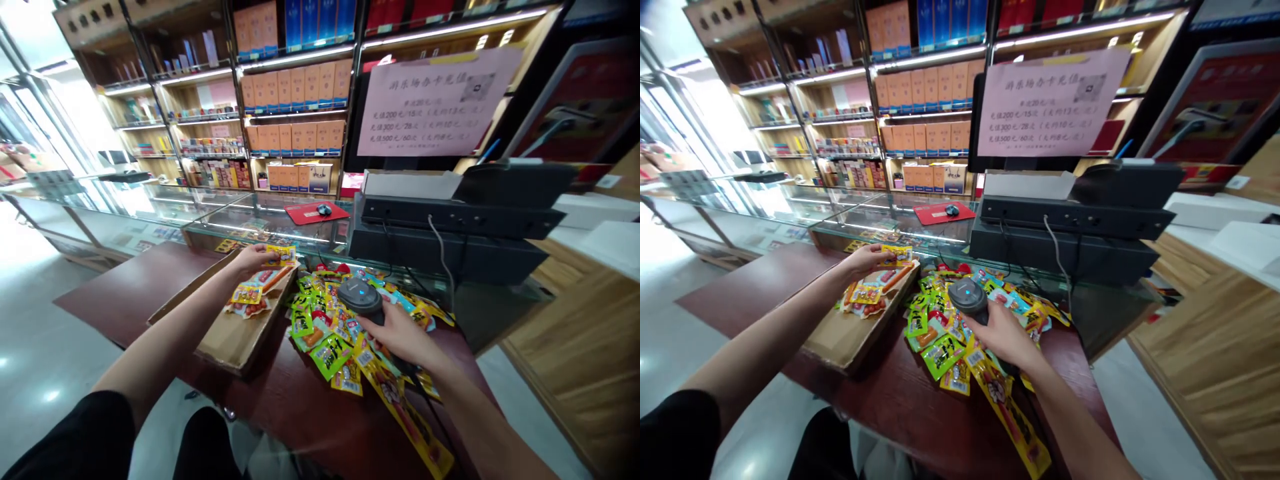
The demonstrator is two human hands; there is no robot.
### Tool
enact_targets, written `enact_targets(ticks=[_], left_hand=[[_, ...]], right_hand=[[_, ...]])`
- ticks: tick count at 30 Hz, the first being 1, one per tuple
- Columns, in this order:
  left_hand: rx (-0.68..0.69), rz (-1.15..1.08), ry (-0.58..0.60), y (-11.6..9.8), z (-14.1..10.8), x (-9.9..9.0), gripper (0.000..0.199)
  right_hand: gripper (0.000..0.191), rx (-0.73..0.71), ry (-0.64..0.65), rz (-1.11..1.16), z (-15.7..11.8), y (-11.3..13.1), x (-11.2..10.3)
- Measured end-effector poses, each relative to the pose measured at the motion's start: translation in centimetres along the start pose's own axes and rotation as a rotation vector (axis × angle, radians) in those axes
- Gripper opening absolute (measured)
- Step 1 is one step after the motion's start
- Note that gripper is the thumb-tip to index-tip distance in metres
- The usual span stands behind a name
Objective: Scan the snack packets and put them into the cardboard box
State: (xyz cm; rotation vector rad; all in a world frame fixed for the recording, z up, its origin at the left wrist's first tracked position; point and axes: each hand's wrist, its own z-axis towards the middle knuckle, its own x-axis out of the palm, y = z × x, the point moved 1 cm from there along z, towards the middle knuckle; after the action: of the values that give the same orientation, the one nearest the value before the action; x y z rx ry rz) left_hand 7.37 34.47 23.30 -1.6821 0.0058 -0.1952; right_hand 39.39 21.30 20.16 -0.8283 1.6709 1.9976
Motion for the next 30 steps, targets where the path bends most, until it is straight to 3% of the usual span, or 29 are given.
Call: enact_targets(ticks=[5, 8, 10, 14, 18, 23, 26, 30], left_hand=[[0.001, 0.098, -0.174, -1.3, -2.7, -6.4, 0.039], [-0.014, 0.17, -0.219, -1.6, -3.4, -8.0, 0.042], [-0.002, 0.183, -0.24, -1.4, -3.2, -8.1, 0.044], [0.099, 0.219, -0.159, -0.7, -2.2, -5.4, 0.044], [0.205, 0.424, 0.111, 1.0, -0.8, 0.2, 0.039], [0.315, 0.825, 0.311, 3.8, 1.0, 6.8, 0.025], [0.325, 1.186, 0.501, 4.8, 1.1, 8.7, 0.034], [0.267, 1.551, 0.694, 5.7, 0.4, 9.1, 0.055]], right_hand=[[0.028, 0.039, 0.0, 0.051, 0.1, -0.2, 0.4], [0.029, 0.075, -0.001, 0.098, 0.2, -0.4, 0.4], [0.03, 0.097, 0.001, 0.105, 0.2, -0.5, 0.4], [0.034, 0.114, 0.0, 0.104, -0.5, -0.2, 0.2], [0.033, 0.147, -0.018, 0.073, -1.9, 1.1, -0.2], [0.034, 0.153, -0.134, 0.017, -4.1, 3.6, -0.4], [0.036, 0.199, -0.156, 0.041, -5.3, 4.2, 0.1], [0.032, 0.226, -0.137, 0.129, -6.3, 3.7, 1.5]])
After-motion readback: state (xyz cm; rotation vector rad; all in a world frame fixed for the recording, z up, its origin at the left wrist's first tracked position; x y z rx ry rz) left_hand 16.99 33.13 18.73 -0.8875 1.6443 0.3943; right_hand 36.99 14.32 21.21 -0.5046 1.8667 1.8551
